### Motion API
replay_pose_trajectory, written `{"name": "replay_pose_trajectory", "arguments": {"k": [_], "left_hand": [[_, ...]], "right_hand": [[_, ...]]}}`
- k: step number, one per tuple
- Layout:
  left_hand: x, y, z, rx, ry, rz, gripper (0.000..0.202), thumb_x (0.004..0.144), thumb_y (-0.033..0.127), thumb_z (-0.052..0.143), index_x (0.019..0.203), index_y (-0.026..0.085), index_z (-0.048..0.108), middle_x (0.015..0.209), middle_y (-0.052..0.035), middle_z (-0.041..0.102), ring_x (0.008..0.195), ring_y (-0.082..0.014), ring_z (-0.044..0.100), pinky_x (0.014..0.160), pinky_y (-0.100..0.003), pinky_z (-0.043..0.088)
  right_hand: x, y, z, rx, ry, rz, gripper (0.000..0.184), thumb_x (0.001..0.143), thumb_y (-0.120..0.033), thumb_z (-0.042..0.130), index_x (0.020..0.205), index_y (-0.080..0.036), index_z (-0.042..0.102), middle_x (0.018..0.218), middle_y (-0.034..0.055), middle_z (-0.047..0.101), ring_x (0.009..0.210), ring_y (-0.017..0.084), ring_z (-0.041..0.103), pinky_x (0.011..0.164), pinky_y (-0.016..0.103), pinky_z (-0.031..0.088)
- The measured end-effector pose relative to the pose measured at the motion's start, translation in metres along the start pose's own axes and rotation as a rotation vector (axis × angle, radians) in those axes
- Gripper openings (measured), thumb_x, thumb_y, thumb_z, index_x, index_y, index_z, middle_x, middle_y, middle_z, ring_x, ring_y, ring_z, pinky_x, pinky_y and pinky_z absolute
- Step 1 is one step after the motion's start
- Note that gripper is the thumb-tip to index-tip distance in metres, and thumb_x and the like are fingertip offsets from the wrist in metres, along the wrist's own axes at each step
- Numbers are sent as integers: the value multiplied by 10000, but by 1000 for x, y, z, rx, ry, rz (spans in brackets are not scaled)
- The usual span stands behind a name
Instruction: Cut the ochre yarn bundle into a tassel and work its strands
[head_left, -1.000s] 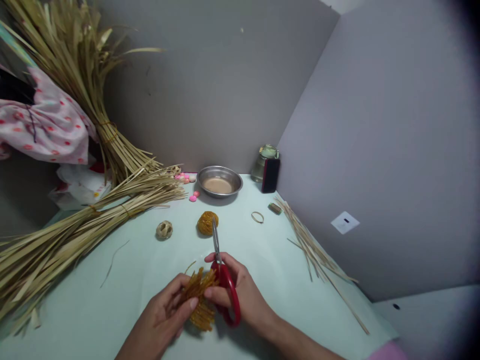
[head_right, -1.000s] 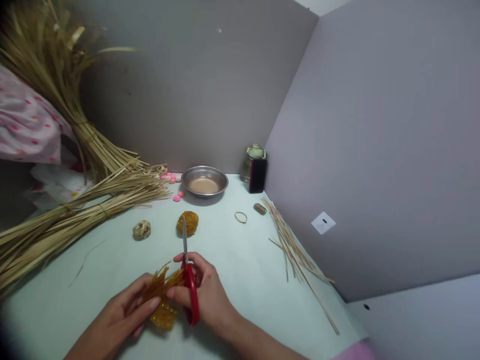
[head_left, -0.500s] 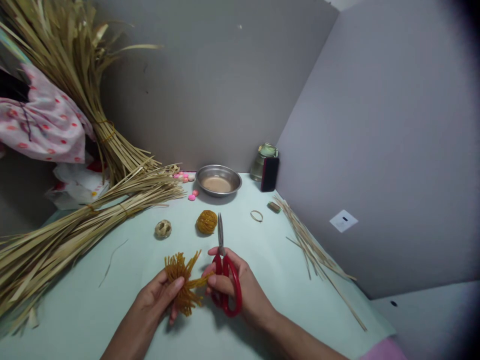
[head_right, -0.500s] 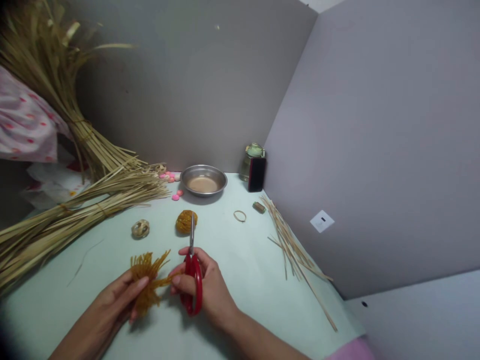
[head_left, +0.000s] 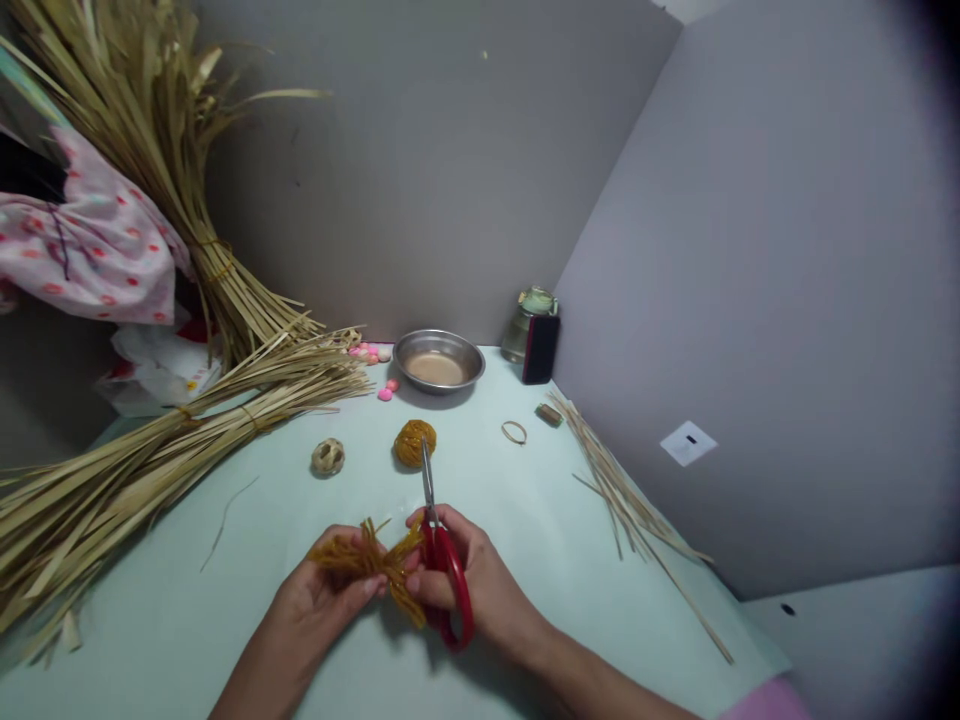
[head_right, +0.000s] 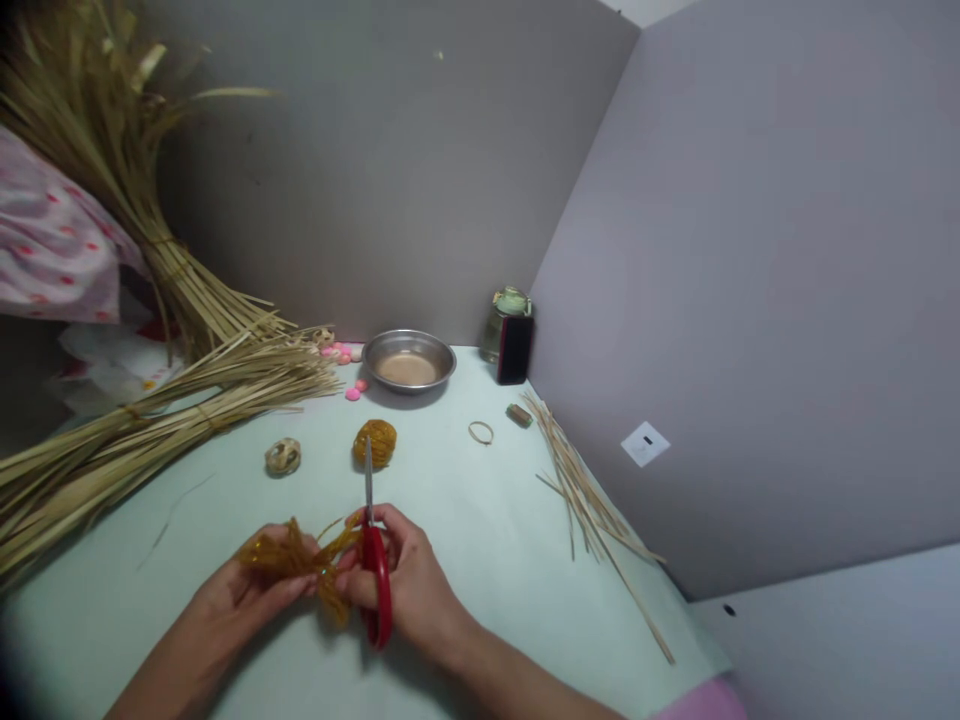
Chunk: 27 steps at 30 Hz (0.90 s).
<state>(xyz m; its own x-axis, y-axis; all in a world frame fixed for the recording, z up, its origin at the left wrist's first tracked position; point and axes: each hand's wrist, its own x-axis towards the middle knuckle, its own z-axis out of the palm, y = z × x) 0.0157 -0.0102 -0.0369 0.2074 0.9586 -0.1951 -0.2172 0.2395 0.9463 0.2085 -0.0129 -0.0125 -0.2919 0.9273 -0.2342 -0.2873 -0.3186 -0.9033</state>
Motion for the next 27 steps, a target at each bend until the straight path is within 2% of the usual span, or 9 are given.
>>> {"name": "replay_pose_trajectory", "arguments": {"k": [3, 7, 10, 13, 15, 18, 21, 24, 27], "left_hand": [[1, 2, -3, 63, -7, -43, 358, 761, 513, 806, 910, 200, 714, 829, -33, 743, 850, -227, 689, 821, -327, 553], [2, 1, -2, 153, 19, -61, 402, 755, 577, 773, 836, 190, 701, 578, 21, 634, 561, -164, 567, 581, -277, 481], [-1, 0, 4, 175, -22, -114, 464, 705, 567, 815, 940, 185, 695, 606, 46, 602, 482, -109, 422, 462, -233, 359], [-3, -1, 8, 160, -120, -118, 448, 745, 527, 809, 1031, 202, 689, 632, 64, 558, 495, -87, 336, 443, -208, 263], [-4, -5, 8, 133, -169, -97, 393, 787, 499, 789, 1041, 217, 690, 652, 62, 550, 522, -89, 344, 456, -207, 248], [0, -10, 2, 112, -179, -77, 357, 801, 503, 779, 1003, 224, 686, 677, 56, 541, 569, -102, 405, 485, -203, 281], [3, -10, -4, 147, -176, -75, 373, 822, 573, 727, 917, 214, 682, 635, 76, 477, 523, -91, 368, 490, -207, 297], [3, -2, -5, 155, -113, -75, 414, 798, 621, 721, 859, 215, 670, 637, 78, 477, 514, -92, 361, 502, -215, 312], [-1, 11, -3, 125, -13, -104, 369, 808, 586, 729, 887, 231, 669, 729, 55, 533, 608, -121, 433, 580, -227, 371]], "right_hand": [[0, -3, 0, 20, 27, -1, 609, 620, -321, 940, 1077, -161, 570, 797, -21, 671, 608, 82, 562, 585, 205, 439], [-1, -6, 2, 73, 46, -7, 681, 557, -271, 971, 1087, -159, 559, 803, -15, 681, 657, 93, 580, 611, 199, 434], [-1, -7, 3, 95, 16, -7, 715, 527, -257, 981, 1094, -162, 555, 784, -21, 683, 619, 82, 558, 598, 196, 426], [-2, -7, 3, 70, 1, -3, 686, 531, -262, 975, 1069, -163, 562, 764, -27, 678, 572, 68, 527, 565, 188, 414], [-2, -6, 2, 23, 5, 11, 664, 562, -286, 960, 1079, -169, 560, 704, -47, 652, 511, 63, 492, 507, 184, 384], [-2, -8, 2, -34, 7, 21, 647, 604, -332, 933, 1102, -177, 550, 677, -54, 629, 493, 77, 497, 485, 193, 382], [-2, -16, -2, -102, -28, 4, 622, 631, -361, 908, 1105, -180, 549, 721, -45, 615, 560, 101, 539, 547, 218, 426], [-4, -32, -14, -334, -20, -77, 532, 737, -357, 825, 1151, -206, 527, 787, -39, 598, 636, 117, 526, 618, 248, 439], [-10, -51, -37, -847, 155, -215, 382, 880, -288, 658, 1216, -245, 483, 817, -35, 593, 692, 144, 503, 679, 276, 417]]}}
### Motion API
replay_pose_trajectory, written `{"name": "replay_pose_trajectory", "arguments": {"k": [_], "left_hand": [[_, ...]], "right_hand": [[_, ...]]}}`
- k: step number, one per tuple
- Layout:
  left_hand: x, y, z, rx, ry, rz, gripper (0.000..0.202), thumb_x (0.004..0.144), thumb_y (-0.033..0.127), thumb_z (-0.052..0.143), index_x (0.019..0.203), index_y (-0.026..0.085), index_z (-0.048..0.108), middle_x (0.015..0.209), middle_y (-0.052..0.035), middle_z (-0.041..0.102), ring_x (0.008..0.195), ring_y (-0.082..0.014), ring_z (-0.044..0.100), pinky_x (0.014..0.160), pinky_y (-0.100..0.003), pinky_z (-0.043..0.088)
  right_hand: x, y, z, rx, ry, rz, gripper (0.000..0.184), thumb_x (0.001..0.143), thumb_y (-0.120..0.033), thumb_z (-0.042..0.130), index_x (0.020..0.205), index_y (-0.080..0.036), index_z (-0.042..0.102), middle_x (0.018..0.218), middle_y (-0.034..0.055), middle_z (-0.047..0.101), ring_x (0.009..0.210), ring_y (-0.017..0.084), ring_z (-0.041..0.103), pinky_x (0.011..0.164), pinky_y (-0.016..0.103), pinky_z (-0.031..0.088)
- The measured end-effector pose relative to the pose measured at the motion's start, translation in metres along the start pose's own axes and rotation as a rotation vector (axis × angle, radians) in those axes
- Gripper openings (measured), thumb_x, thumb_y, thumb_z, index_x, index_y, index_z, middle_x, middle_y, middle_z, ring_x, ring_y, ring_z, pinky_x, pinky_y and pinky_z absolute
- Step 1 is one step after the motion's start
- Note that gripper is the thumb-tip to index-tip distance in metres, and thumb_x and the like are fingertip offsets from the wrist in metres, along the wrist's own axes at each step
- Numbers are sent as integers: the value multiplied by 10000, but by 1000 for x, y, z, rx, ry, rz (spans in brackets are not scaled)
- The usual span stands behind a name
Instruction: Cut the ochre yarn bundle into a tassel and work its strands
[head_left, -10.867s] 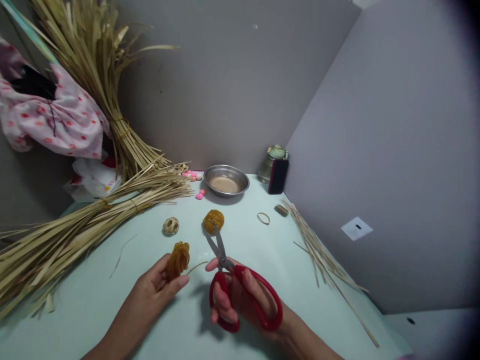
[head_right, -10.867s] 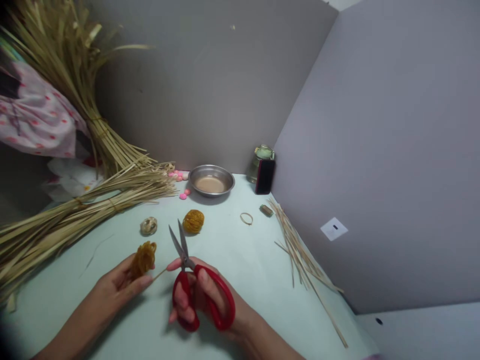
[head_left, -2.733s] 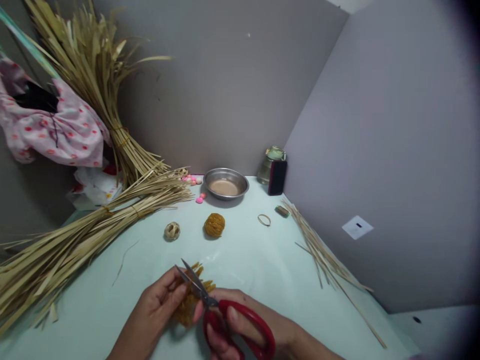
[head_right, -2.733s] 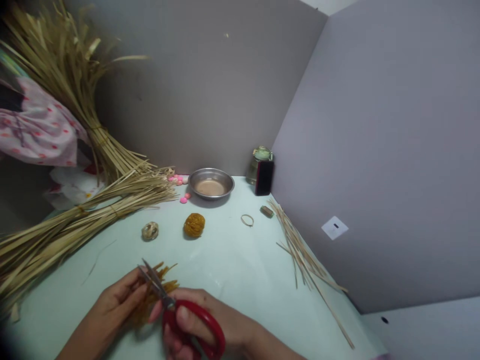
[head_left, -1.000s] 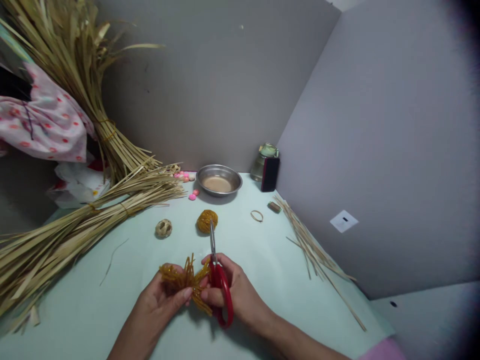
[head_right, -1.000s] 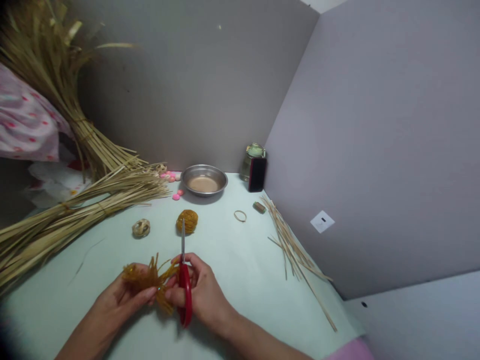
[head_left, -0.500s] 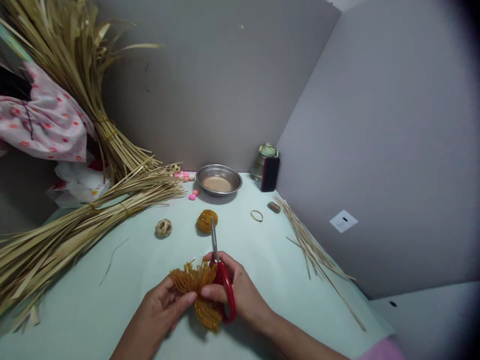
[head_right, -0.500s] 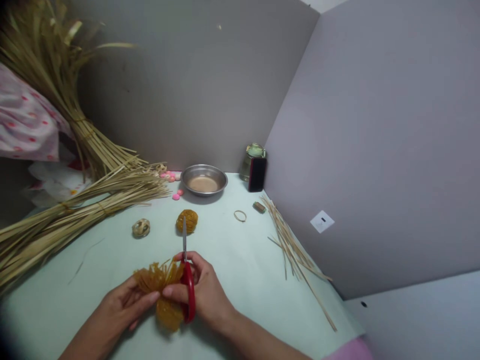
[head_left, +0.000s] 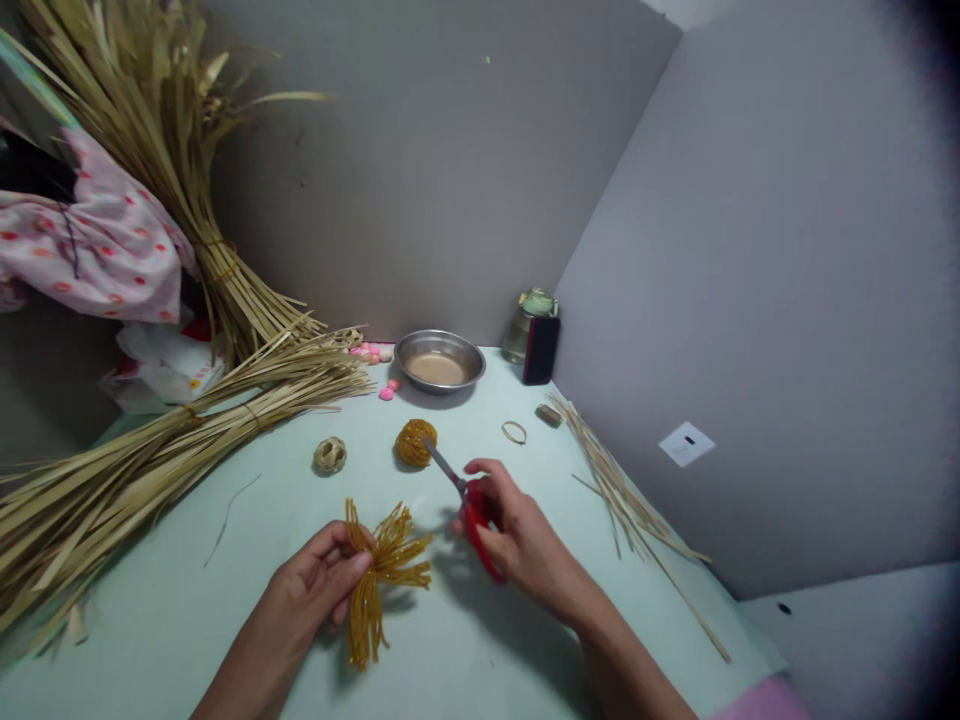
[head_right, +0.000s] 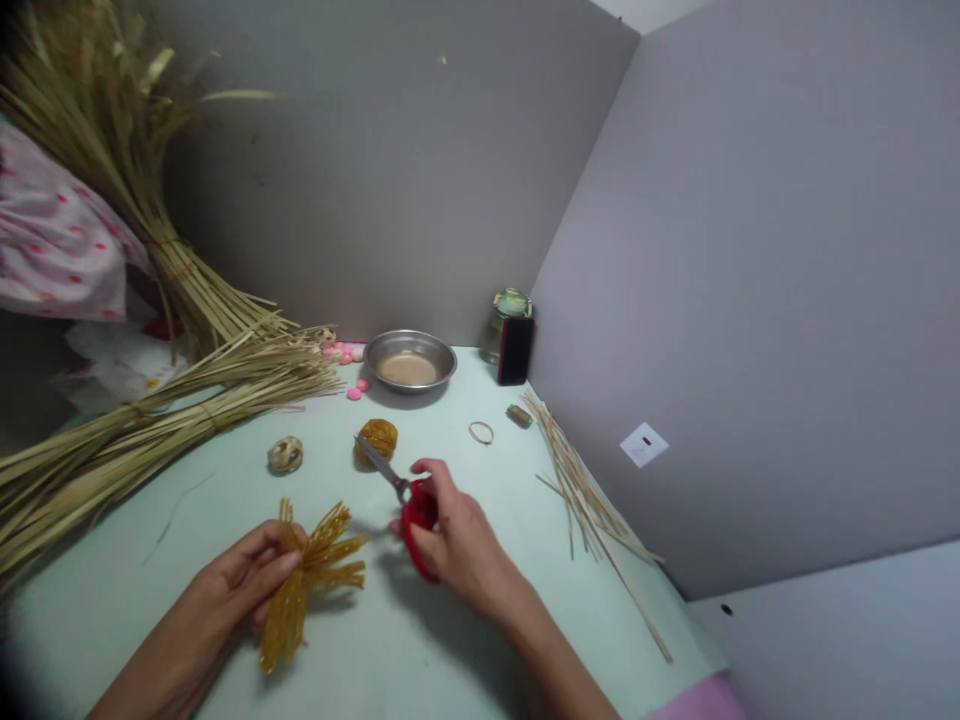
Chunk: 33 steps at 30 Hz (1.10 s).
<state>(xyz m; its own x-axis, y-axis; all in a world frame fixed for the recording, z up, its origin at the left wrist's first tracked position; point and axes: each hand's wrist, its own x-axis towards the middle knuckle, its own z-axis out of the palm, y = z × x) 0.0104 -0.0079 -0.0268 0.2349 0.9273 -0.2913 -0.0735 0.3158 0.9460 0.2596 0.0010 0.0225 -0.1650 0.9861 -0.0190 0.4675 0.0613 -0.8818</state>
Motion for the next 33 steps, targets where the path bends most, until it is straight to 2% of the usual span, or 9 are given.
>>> {"name": "replay_pose_trajectory", "arguments": {"k": [5, 11, 13, 16, 19, 23, 25, 28, 33], "left_hand": [[-7, 14, 1, -81, 29, -21, 287, 865, 532, 694, 887, 249, 652, 839, 33, 568, 815, -174, 509, 709, -248, 405], [-10, 18, 2, -101, 31, -30, 286, 854, 524, 706, 924, 254, 642, 868, 31, 595, 856, -188, 533, 738, -257, 422], [-10, 18, 3, -93, 54, -33, 306, 840, 539, 712, 930, 261, 622, 835, 38, 590, 817, -182, 533, 691, -246, 424], [-8, 15, 4, -44, 84, 24, 338, 813, 564, 719, 863, 257, 588, 736, 51, 562, 688, -167, 510, 585, -235, 402], [-9, 8, 6, 114, 97, 138, 290, 801, 509, 733, 800, 248, 606, 638, 57, 546, 589, -162, 503, 553, -244, 416], [-14, -1, 10, 260, 27, 169, 178, 795, 364, 717, 933, 253, 713, 787, -19, 725, 792, -270, 683, 719, -324, 535], [-14, -2, 11, 211, 12, 142, 238, 753, 309, 732, 983, 250, 722, 932, -53, 771, 953, -317, 695, 852, -371, 543], [-11, 2, 10, 142, 16, 129, 163, 769, 331, 727, 902, 245, 685, 846, -32, 734, 841, -279, 672, 809, -365, 542], [-8, 13, -1, 295, 39, 193, 213, 900, 453, 618, 818, 257, 605, 692, 35, 569, 667, -189, 557, 637, -272, 457]], "right_hand": [[-5, 17, -44, -641, 183, 158, 175, 944, -222, 532, 1118, -210, 542, 893, 31, 645, 783, 199, 580, 692, 294, 398], [-6, 24, -56, -1063, 117, 338, 211, 983, -252, 539, 1100, -196, 706, 1041, 133, 678, 991, 305, 647, 747, 341, 431], [-6, 17, -53, -1018, 199, 260, 247, 994, -287, 541, 1161, -195, 699, 1085, 140, 678, 1035, 314, 646, 797, 365, 462], [-8, -4, -38, -637, 209, 19, 416, 992, -390, 579, 1378, -237, 557, 1287, 127, 624, 1132, 272, 632, 924, 381, 499], [-9, -29, -6, -322, -47, -273, 799, 867, -502, 740, 1530, -284, 350, 1513, 128, 466, 1378, 272, 480, 1123, 410, 413], [-5, -36, 56, -373, -294, -629, 1116, 690, -525, 877, 1562, -203, 261, 1517, 229, 438, 1431, 374, 389, 1190, 538, 302], [-2, -25, 81, -491, -266, -652, 1067, 786, -429, 823, 1584, -173, 163, 1499, 269, 452, 1409, 390, 413, 1172, 611, 294], [2, -10, 94, -627, -196, -588, 787, 948, -121, 567, 1591, -144, 115, 1382, 263, 570, 1245, 332, 575, 1068, 546, 440], [0, -16, 66, -428, -355, -390, 463, 962, -148, 516, 1420, -184, 457, 1065, 118, 739, 845, 241, 690, 734, 310, 519]]}}
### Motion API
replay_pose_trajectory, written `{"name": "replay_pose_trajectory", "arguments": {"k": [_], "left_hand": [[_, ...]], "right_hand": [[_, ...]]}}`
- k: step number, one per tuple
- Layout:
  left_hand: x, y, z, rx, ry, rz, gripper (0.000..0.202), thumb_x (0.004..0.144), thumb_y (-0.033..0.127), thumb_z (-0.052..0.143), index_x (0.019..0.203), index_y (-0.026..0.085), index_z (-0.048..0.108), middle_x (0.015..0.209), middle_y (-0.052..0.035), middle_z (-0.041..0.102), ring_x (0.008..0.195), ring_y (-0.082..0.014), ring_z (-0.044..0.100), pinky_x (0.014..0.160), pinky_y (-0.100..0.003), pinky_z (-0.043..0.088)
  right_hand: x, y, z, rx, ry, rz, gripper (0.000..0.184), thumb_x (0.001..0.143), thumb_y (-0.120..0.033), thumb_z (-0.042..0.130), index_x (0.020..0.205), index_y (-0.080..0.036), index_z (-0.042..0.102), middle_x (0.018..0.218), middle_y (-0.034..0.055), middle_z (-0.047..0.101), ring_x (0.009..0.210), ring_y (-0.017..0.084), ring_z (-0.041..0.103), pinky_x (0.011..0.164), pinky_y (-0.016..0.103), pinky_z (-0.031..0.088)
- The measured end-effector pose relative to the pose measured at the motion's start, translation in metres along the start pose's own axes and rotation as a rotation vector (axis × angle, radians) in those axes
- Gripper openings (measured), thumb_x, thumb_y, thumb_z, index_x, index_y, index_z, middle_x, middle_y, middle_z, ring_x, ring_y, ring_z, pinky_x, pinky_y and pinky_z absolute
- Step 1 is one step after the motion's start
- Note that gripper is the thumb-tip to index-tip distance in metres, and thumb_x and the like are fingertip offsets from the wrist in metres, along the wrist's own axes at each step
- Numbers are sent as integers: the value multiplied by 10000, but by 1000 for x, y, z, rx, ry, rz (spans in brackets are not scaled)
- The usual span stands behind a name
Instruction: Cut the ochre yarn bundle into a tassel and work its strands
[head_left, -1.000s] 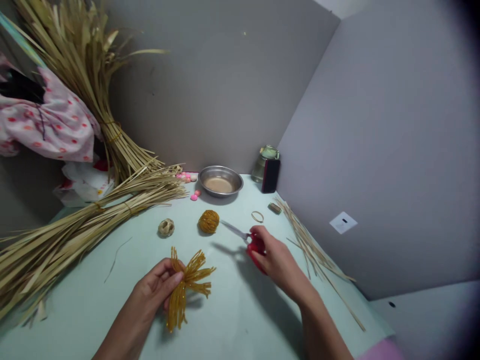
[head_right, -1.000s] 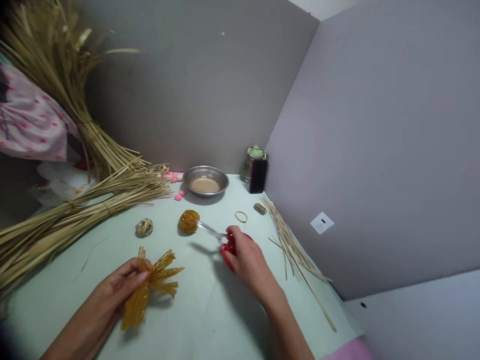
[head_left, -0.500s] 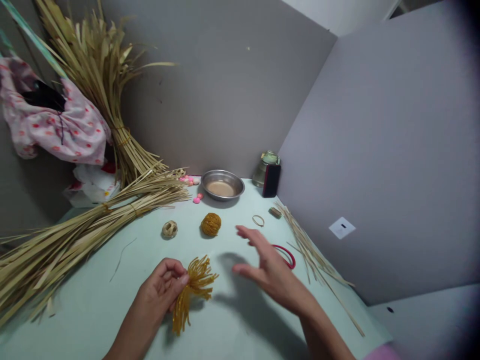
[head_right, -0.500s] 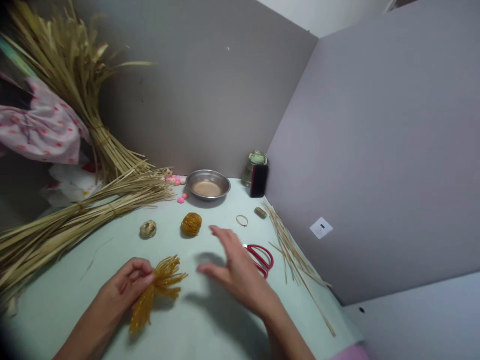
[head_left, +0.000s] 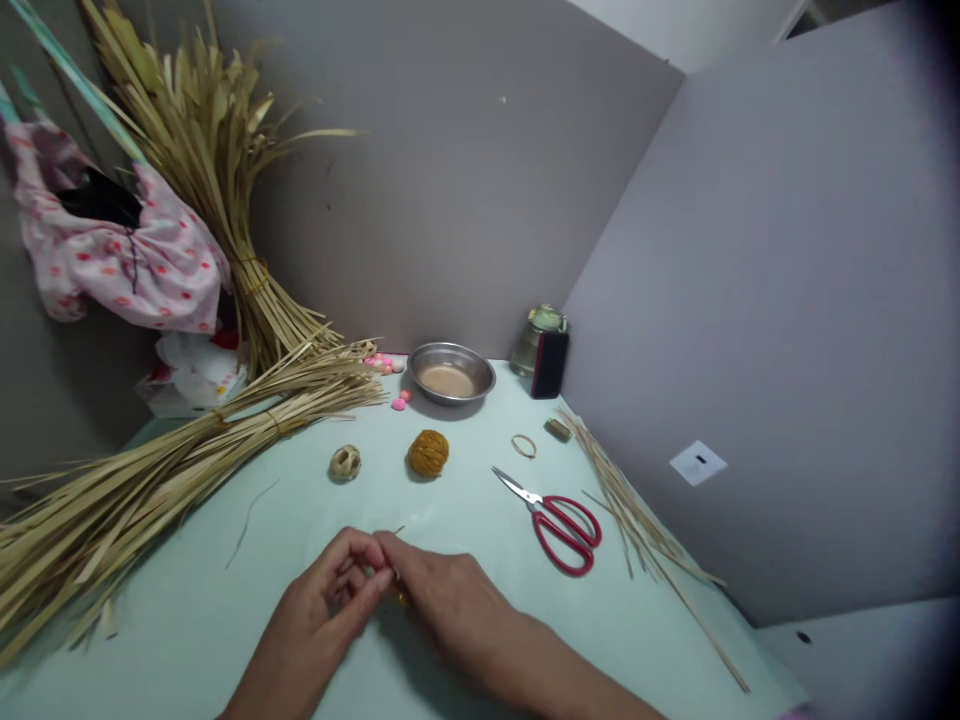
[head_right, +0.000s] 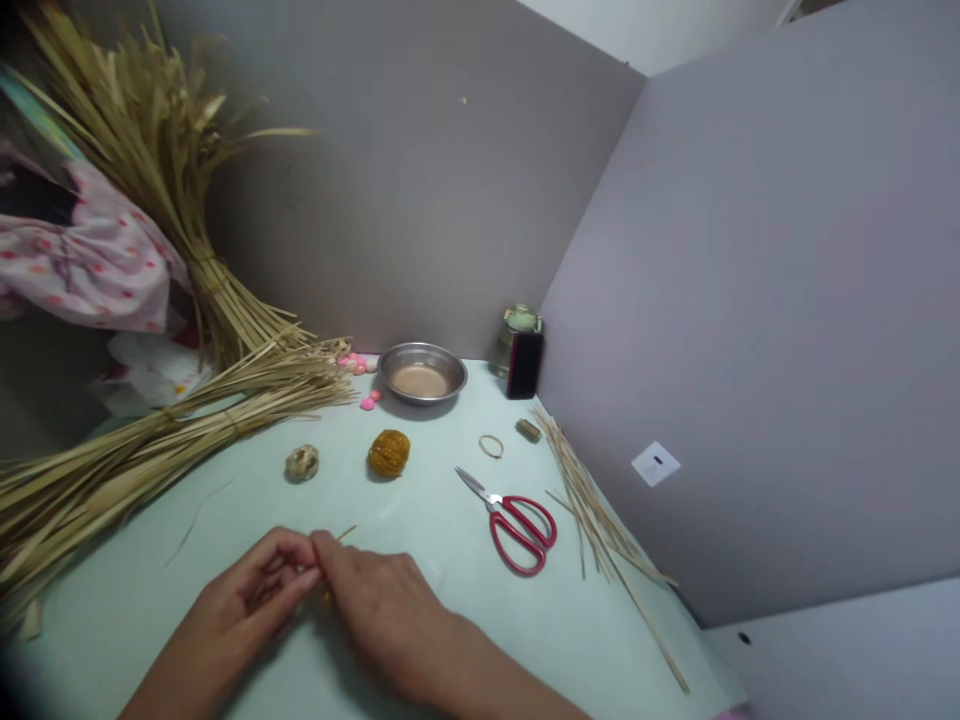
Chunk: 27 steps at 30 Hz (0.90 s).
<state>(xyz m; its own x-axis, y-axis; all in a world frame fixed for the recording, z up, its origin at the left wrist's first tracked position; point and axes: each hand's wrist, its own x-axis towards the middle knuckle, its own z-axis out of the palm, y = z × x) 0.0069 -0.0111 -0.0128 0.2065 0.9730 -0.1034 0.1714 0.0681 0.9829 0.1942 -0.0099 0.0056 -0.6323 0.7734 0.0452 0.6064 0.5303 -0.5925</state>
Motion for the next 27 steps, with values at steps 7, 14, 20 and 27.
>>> {"name": "replay_pose_trajectory", "arguments": {"k": [7, 14, 20, 27], "left_hand": [[4, 4, -20, 223, -170, 75, 188, 917, 456, 608, 922, 284, 683, 809, 1, 656, 764, -225, 604, 695, -287, 444], [9, 7, -40, 155, 26, 94, 377, 845, 529, 666, 592, 252, 625, 988, -33, 691, 949, -267, 608, 864, -330, 419], [6, 9, -33, -576, 152, -309, 219, 890, 432, 676, 906, 237, 775, 1085, -47, 760, 1143, -237, 602, 969, -306, 488], [18, 20, -39, -886, 448, -351, 276, 989, 228, 559, 764, 210, 716, 860, -8, 724, 923, -154, 663, 796, -239, 567]], "right_hand": [[-4, 0, -21, 382, -28, 155, 235, 896, -88, 495, 997, -207, 671, 802, -5, 648, 720, 140, 579, 677, 219, 437], [3, 4, -15, 980, -167, 254, 171, 911, -330, 602, 912, -160, 622, 665, -43, 513, 524, 83, 486, 529, 197, 404], [3, 5, -6, 956, -121, 285, 85, 895, -238, 575, 894, -165, 620, 643, -50, 514, 535, 78, 488, 536, 192, 390], [4, 8, -6, 791, -51, 299, 149, 822, -101, 497, 863, -177, 618, 661, -40, 526, 598, 97, 480, 567, 200, 373]]}}
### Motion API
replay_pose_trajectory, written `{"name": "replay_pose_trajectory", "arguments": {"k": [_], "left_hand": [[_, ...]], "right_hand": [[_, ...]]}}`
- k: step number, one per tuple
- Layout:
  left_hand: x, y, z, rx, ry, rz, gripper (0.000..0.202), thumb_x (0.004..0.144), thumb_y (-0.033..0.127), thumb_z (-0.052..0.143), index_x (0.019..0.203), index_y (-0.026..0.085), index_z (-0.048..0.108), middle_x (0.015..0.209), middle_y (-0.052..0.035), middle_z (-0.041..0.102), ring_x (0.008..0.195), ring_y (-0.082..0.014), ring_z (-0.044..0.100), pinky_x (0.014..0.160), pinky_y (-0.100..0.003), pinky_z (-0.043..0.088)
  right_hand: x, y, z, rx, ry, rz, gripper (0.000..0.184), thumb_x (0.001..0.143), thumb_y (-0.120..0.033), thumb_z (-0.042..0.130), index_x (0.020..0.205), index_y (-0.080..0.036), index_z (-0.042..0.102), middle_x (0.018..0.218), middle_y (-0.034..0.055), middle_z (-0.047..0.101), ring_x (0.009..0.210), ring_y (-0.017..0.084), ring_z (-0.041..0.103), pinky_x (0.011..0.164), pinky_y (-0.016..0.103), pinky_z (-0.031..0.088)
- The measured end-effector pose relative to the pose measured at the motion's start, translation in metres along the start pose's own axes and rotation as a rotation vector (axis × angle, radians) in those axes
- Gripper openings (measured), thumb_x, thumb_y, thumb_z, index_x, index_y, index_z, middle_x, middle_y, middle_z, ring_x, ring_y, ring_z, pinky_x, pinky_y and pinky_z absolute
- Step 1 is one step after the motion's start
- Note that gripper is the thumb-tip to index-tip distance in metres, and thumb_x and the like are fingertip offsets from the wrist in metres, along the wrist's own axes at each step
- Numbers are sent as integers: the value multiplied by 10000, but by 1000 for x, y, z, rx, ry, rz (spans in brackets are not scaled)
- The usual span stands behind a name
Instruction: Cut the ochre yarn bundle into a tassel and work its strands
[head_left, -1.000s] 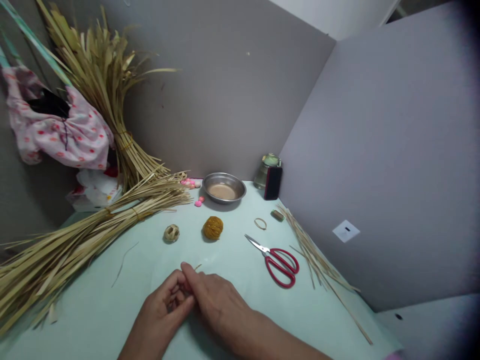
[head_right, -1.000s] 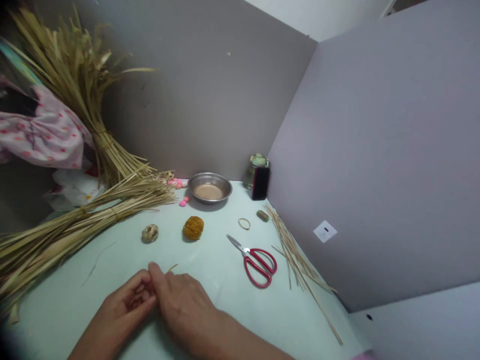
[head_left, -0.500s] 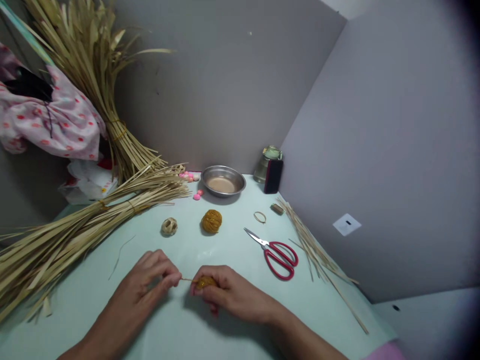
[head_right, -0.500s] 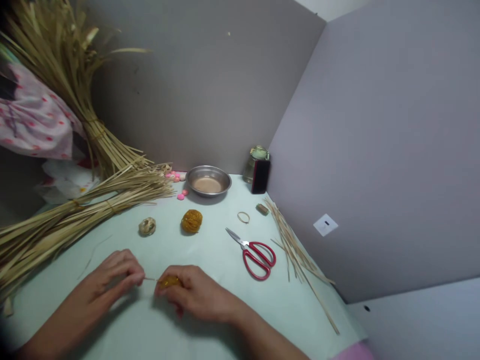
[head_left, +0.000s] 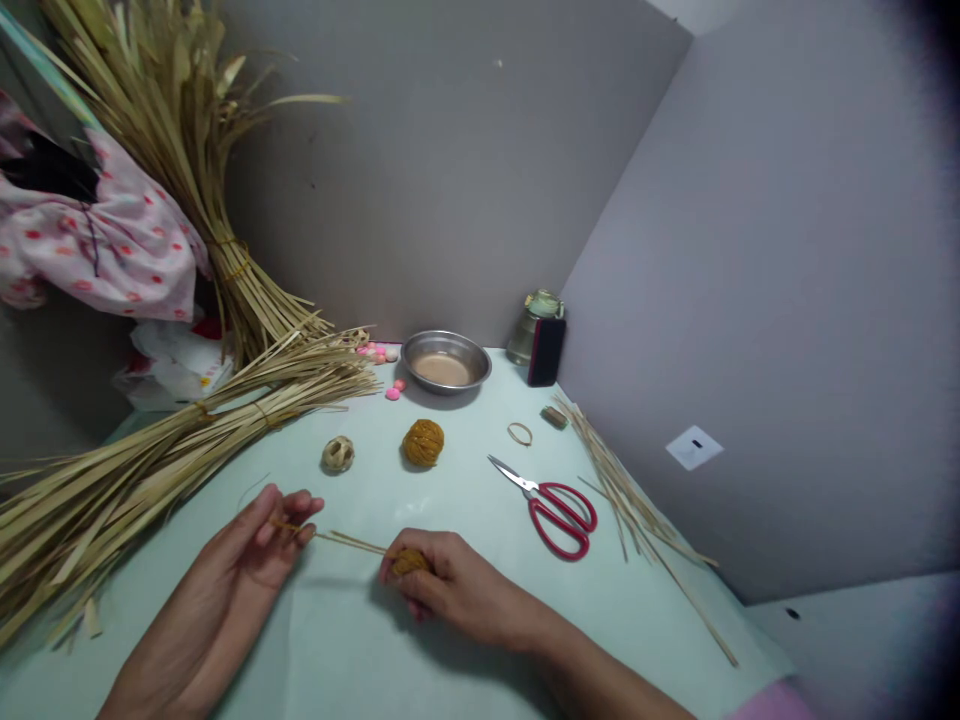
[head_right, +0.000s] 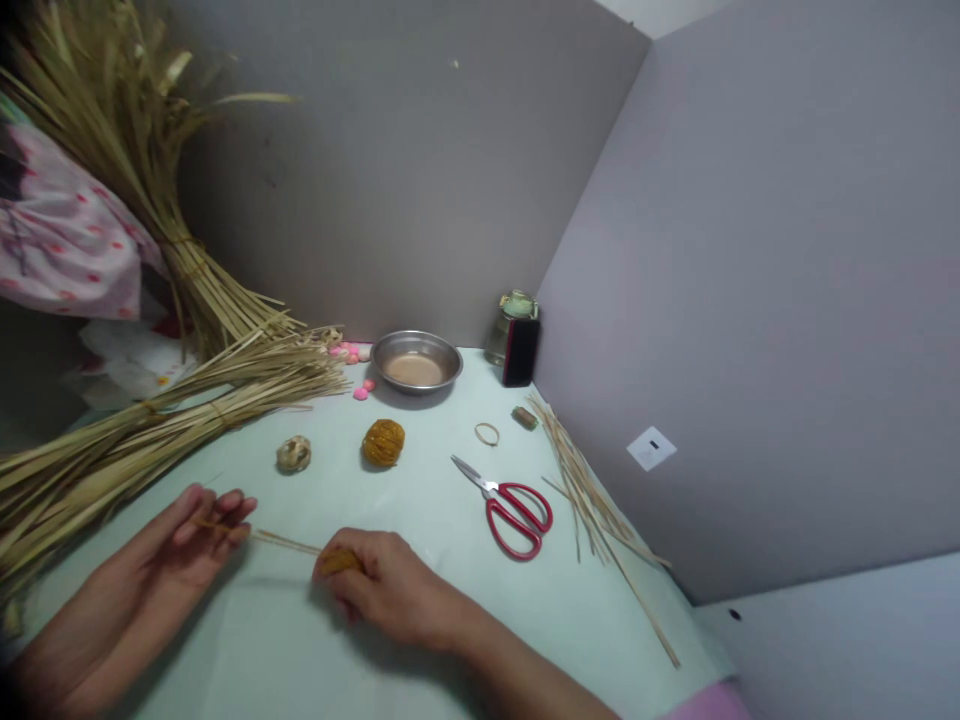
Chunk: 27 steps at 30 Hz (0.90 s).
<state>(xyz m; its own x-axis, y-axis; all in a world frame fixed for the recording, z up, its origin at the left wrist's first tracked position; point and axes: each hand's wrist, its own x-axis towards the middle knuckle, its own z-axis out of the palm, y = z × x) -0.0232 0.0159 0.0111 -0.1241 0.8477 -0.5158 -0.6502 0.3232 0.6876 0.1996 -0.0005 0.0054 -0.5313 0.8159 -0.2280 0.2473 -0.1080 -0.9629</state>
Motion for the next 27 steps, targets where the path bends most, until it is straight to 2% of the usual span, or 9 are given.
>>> {"name": "replay_pose_trajectory", "arguments": {"k": [2, 4, 6, 8, 10, 15, 21, 25, 27], "left_hand": [[4, 4, -6, 88, 14, 127, 171, 967, 245, 612, 823, 218, 701, 969, 10, 713, 954, -135, 629, 794, -191, 523], [5, 3, -11, 250, 50, 346, 37, 913, 265, 699, 923, 248, 668, 1103, 46, 677, 983, -126, 591, 838, -169, 464], [2, -1, -15, 443, 81, 576, 189, 876, 299, 740, 1016, 292, 612, 1183, 66, 625, 974, -143, 570, 892, -204, 422], [-4, -9, -16, 639, 69, 704, 222, 885, 355, 719, 1055, 323, 578, 1174, 53, 601, 933, -171, 560, 897, -257, 407], [-10, -19, -14, 813, -14, 760, 146, 898, 384, 686, 995, 324, 594, 1069, 33, 614, 884, -194, 555, 857, -286, 404], [-15, -39, -10, 1054, -433, 991, 75, 902, 244, 661, 927, 315, 660, 933, -13, 667, 899, -241, 594, 808, -314, 429], [-12, -46, -8, 1113, -485, 921, 78, 932, 253, 610, 901, 298, 666, 937, -32, 668, 929, -250, 609, 828, -319, 446], [-13, -42, -5, 1102, -466, 615, 152, 933, 362, 578, 812, 284, 627, 809, 5, 627, 760, -216, 580, 711, -295, 445], [-14, -42, -2, 1101, -464, 469, 176, 922, 408, 568, 812, 279, 614, 730, 25, 597, 687, -203, 552, 654, -287, 425]], "right_hand": [[0, 0, -1, -81, 25, -18, 162, 808, -83, 488, 843, -183, 610, 673, -36, 533, 618, 106, 485, 579, 204, 370], [1, 2, -1, -219, 75, -61, 199, 794, -57, 481, 858, -192, 612, 706, -31, 556, 652, 114, 493, 612, 211, 375], [1, 4, -1, -371, 125, -112, 238, 793, -44, 482, 903, -201, 624, 758, -22, 589, 694, 126, 508, 658, 224, 384], [1, 7, 1, -453, 156, -148, 239, 817, -57, 489, 937, -207, 633, 800, -10, 615, 729, 141, 529, 692, 238, 392], [2, 8, 2, -455, 175, -164, 233, 839, -70, 488, 950, -210, 638, 808, -6, 623, 736, 145, 537, 703, 242, 396], [2, 7, 3, -379, 217, -170, 214, 832, -68, 484, 914, -201, 630, 758, -24, 572, 693, 128, 490, 671, 227, 374], [-1, 3, 6, -339, 171, -154, 240, 833, -91, 516, 1015, -219, 606, 749, -40, 538, 672, 128, 452, 646, 226, 353], [0, 3, 9, -148, 160, -136, 344, 836, -139, 580, 1168, -225, 593, 739, -50, 506, 657, 121, 424, 620, 220, 344], [3, 4, 10, 18, 157, -118, 290, 819, -167, 609, 1106, -201, 633, 767, -32, 538, 684, 122, 454, 621, 219, 358]]}}
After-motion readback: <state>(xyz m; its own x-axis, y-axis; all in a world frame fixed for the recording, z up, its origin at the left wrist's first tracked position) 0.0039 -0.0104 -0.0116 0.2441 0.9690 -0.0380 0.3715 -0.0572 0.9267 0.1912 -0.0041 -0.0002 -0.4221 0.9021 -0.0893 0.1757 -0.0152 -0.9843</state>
